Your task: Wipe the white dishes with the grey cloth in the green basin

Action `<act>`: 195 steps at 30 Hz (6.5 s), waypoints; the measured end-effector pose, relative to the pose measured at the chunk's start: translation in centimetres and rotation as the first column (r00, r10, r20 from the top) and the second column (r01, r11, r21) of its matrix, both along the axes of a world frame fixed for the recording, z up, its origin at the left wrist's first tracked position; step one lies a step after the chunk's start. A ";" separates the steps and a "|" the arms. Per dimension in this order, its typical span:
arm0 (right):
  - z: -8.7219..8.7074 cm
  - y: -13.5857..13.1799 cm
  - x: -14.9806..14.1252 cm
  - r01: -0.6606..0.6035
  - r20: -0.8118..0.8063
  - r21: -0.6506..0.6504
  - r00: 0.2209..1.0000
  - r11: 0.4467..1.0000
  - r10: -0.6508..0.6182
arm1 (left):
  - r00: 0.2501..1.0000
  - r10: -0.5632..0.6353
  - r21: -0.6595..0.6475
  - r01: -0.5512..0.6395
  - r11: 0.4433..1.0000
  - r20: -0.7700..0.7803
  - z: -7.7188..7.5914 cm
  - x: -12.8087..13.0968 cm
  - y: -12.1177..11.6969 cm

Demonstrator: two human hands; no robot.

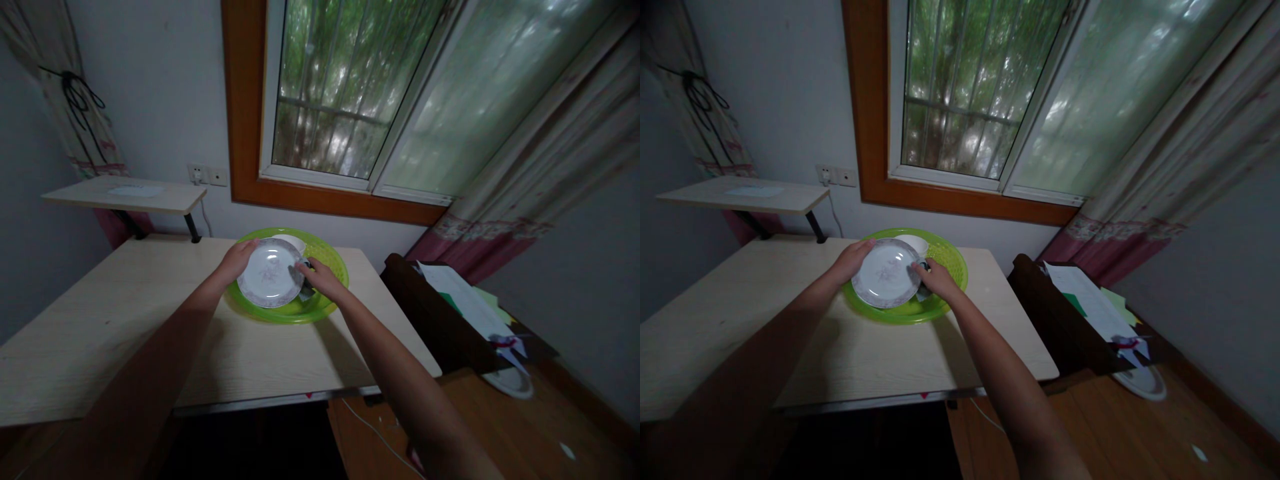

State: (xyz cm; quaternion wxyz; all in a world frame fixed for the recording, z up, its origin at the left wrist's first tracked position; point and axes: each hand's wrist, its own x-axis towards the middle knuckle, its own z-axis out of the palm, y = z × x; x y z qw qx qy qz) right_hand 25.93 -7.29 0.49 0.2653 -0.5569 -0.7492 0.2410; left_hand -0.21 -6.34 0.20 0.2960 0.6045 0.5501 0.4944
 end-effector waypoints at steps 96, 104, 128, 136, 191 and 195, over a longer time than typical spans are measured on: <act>-2.1 0.0 -1.0 0.016 -0.182 0.176 0.983 0.984 0.016 | 0.986 0.084 0.080 -0.096 0.992 0.144 -0.9 -0.5 0.9; -0.6 1.2 -1.2 0.045 -0.045 0.342 0.998 0.939 -0.032 | 0.996 0.042 0.018 -0.043 0.999 0.074 -1.0 -0.6 1.2; 1.2 3.5 -2.4 -0.064 -0.040 0.299 0.996 0.952 0.080 | 0.994 -0.053 0.013 0.052 0.999 0.093 -0.2 -0.1 0.6; -0.1 2.7 -2.9 -0.009 0.095 0.293 0.995 0.956 -0.020 | 0.994 -0.093 0.030 0.092 0.995 0.053 -0.9 -0.3 1.2; -0.8 2.3 -1.2 0.306 -0.164 0.352 0.951 0.885 -0.263 | 0.989 -0.140 -0.042 0.142 0.989 0.043 -2.2 0.1 2.0; -0.9 2.3 -1.2 0.312 -0.156 0.340 0.949 0.887 -0.275 | 0.989 -0.141 -0.044 0.143 0.989 0.050 -1.9 0.2 1.7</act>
